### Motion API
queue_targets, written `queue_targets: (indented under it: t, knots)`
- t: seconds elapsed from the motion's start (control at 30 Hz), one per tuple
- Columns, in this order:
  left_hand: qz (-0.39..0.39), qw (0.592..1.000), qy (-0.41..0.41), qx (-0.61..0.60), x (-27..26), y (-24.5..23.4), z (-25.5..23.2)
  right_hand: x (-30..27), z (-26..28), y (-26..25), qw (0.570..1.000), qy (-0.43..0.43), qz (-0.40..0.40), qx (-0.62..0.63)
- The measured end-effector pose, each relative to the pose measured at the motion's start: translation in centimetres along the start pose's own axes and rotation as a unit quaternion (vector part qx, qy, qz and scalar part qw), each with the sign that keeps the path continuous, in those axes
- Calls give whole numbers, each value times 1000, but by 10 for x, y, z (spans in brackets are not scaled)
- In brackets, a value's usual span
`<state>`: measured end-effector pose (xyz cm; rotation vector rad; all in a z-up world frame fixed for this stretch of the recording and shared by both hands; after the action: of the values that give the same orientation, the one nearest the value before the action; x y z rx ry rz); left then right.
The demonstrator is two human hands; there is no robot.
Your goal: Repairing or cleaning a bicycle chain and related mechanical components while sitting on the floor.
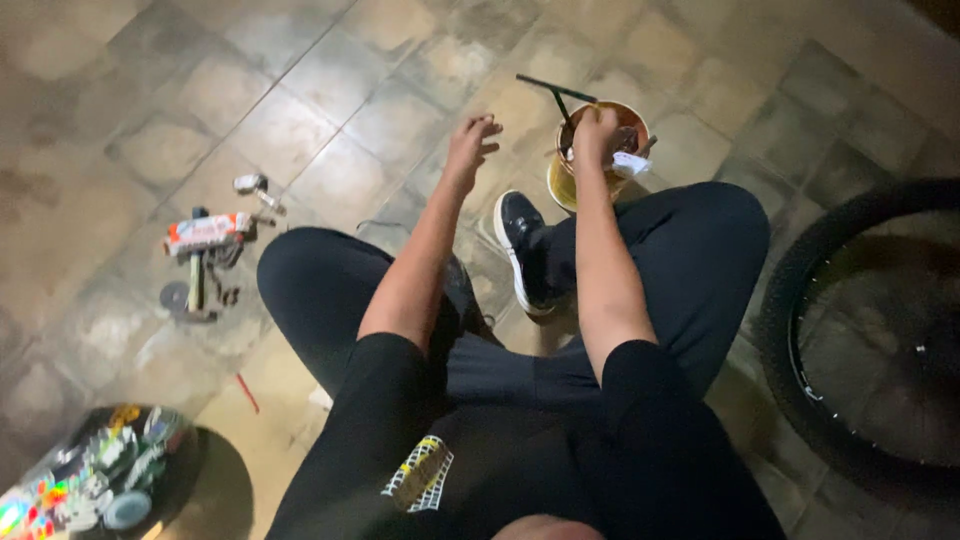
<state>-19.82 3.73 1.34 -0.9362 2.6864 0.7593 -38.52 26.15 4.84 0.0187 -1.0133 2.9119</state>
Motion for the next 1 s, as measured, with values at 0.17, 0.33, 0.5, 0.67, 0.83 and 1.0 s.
queue_targets:
  t: [0.17, 0.33, 0.5, 0.67, 0.83, 1.0]
  knots:
    - [-64, 997, 35, -22, -6, -51, -13, 11, 10, 95, 968, -16, 82, 237]
    - [-146, 980, 133, -35, -11, -132, -15, -41, 102, 129, 926, -111, 114, 343]
    - [-201, 948, 199, -148, -89, -173, -84, -116, 179, 186, 871, -113, 270, 395]
    - [-198, 945, 229, -123, -169, -241, -151, -203, 236, 259, 858, -125, 342, 362]
    - [-238, 919, 247, -195, -210, -344, -134, -297, 258, 251, 914, -177, 319, 176]
    - [-328, 878, 274, -215, -253, -391, -107, -350, 234, 311, 886, -199, 364, 208]
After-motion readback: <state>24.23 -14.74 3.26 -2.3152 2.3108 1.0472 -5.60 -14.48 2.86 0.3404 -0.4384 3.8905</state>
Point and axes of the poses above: each hand's wrist, its own x-axis towards the middle knuckle, its own y-axis out of the palm, z = x × y, the point moved 10 cm from there along x, towards the middle knuckle, and after that the axes turned 10 degrees about -x, right-handed, at the moved point
